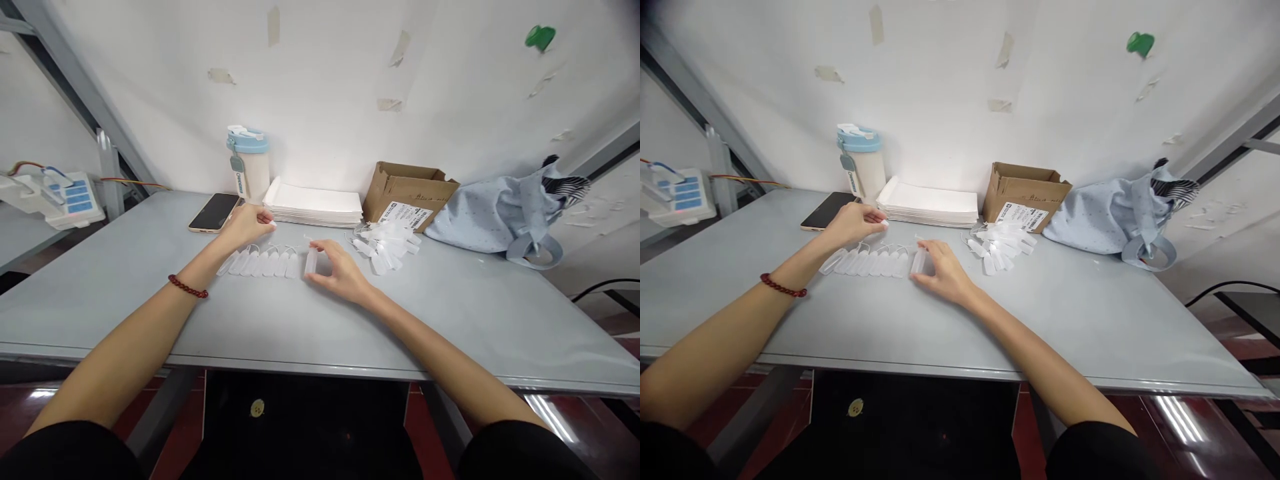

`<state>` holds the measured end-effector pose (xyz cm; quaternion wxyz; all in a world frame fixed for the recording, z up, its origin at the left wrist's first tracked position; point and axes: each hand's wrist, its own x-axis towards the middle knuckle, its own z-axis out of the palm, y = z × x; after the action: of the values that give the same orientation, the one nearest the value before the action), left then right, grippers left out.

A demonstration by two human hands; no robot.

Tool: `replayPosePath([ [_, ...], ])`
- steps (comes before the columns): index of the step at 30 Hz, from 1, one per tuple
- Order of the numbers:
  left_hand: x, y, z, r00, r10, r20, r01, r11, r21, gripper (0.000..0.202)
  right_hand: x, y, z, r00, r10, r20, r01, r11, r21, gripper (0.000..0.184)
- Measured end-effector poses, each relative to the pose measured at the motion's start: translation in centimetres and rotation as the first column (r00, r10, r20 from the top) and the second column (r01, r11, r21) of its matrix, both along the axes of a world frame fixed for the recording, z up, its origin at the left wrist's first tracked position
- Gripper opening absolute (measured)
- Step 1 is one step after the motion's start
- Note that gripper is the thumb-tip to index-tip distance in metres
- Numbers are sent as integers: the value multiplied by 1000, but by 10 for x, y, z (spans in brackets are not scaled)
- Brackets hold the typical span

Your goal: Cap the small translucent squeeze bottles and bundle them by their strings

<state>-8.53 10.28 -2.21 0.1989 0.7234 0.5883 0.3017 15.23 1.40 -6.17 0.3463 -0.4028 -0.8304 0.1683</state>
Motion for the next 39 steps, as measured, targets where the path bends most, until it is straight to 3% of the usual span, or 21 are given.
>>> replayPosePath([
  [5,20,-32,15,928,-177,328,218,971,-92,32,16,-5,10,986,-81,-147,78,997,-25,53],
  [8,32,-48,19,848,-295,439,385,914,-129,31,20,-7,15,976,-97,-194,94,995,-27,51],
  [11,40,-58,21,804,-369,466,477,869,-135,31,18,-11,18,975,-69,-211,70,998,-4,51],
  [19,44,-62,22,809,-358,466,482,858,-179,29,12,-21,27,957,30,-288,-44,998,-42,43],
  [24,43,-58,17,748,-338,571,540,810,-229,27,12,-24,33,903,64,-426,-146,976,-163,42],
  [31,42,-57,19,685,-277,674,583,763,-279,21,15,-25,37,845,6,-534,-200,931,-305,36],
  [39,36,-56,23,736,-377,562,583,775,-245,23,17,-26,40,858,44,-512,-227,927,-300,25],
])
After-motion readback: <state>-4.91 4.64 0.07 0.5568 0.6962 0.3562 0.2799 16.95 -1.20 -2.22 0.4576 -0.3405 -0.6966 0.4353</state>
